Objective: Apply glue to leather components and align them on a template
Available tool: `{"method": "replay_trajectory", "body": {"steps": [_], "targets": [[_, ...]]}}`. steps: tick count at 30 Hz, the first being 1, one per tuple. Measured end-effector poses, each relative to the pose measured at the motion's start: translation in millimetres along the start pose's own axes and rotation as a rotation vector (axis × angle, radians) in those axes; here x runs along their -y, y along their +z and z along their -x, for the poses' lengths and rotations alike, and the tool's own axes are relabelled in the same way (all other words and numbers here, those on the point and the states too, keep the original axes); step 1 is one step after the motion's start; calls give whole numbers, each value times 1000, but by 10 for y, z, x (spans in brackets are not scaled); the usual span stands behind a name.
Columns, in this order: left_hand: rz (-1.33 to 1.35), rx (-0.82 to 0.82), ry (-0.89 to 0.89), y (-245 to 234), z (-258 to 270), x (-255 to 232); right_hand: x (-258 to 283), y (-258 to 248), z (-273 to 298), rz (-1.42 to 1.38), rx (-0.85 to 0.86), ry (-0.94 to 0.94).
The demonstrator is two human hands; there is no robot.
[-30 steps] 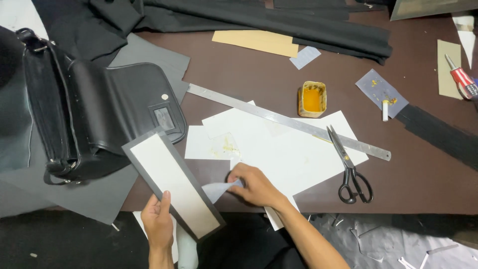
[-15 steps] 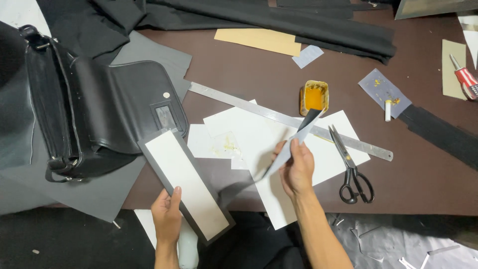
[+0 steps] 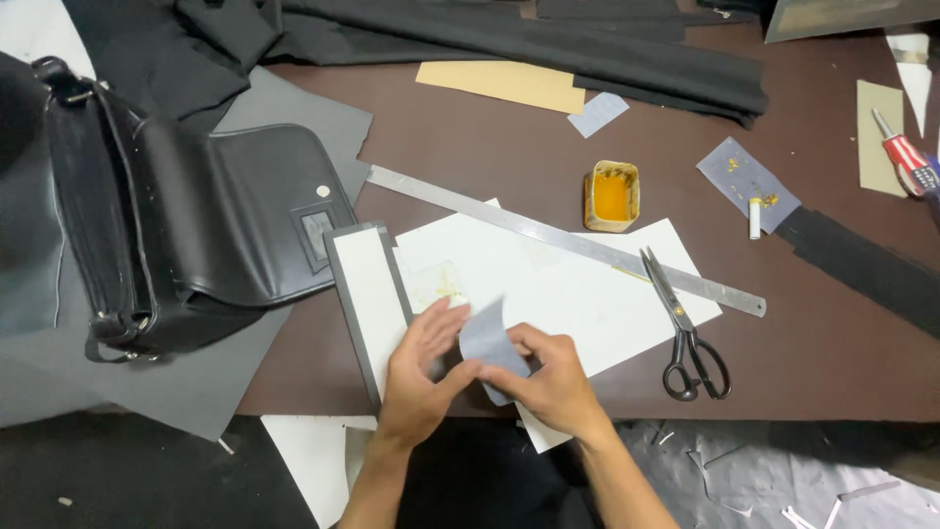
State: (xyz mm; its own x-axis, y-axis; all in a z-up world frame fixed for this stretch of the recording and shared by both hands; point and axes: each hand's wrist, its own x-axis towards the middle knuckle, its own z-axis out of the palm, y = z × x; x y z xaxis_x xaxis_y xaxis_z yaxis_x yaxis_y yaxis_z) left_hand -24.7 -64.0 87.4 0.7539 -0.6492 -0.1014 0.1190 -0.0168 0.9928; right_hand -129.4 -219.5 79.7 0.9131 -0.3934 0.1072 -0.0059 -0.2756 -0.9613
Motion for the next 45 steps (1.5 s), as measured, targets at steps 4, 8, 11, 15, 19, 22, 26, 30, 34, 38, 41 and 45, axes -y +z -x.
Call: {"method": "replay_trajectory", "body": {"steps": [4,8,11,15,19,22,26,30,34,38,41,45], "targets": [[93,137,531,-35,145,-73,-158,-34,22,257,9,-275],[101,185,445,-168,576,-500,-167,-215,59,350,-148,-451],[-414,125,340,-161,519,-311,-12,-217,84,327,-199,-559],[-794,111,672,21,339,208,143,-125,84,251,-220,-598],[-642,-28,991,176,414,57,133,-115,105,246,-153,-615],[-514,35,1018,98,562,-219,60,-125,79,314,-154,-653],[-409,137,759,-161,887,-518,-142,-262,79,399,-339,-626],[-473,168,57,-468,1149,-429,-141,-386,126,366,-488,-591],[-533,273,560,-530,1011,-532,-148,-449,126,371,-475,-604],[-441,195,559,-505,828,-618,-426,-532,304,298,-220,-495],[-411,56,629,-535,412,-549,-358,-493,465,119,30,-193],[-483,-215,339,-385,-390,-469,-366,-314,658,-46,66,443]]}}
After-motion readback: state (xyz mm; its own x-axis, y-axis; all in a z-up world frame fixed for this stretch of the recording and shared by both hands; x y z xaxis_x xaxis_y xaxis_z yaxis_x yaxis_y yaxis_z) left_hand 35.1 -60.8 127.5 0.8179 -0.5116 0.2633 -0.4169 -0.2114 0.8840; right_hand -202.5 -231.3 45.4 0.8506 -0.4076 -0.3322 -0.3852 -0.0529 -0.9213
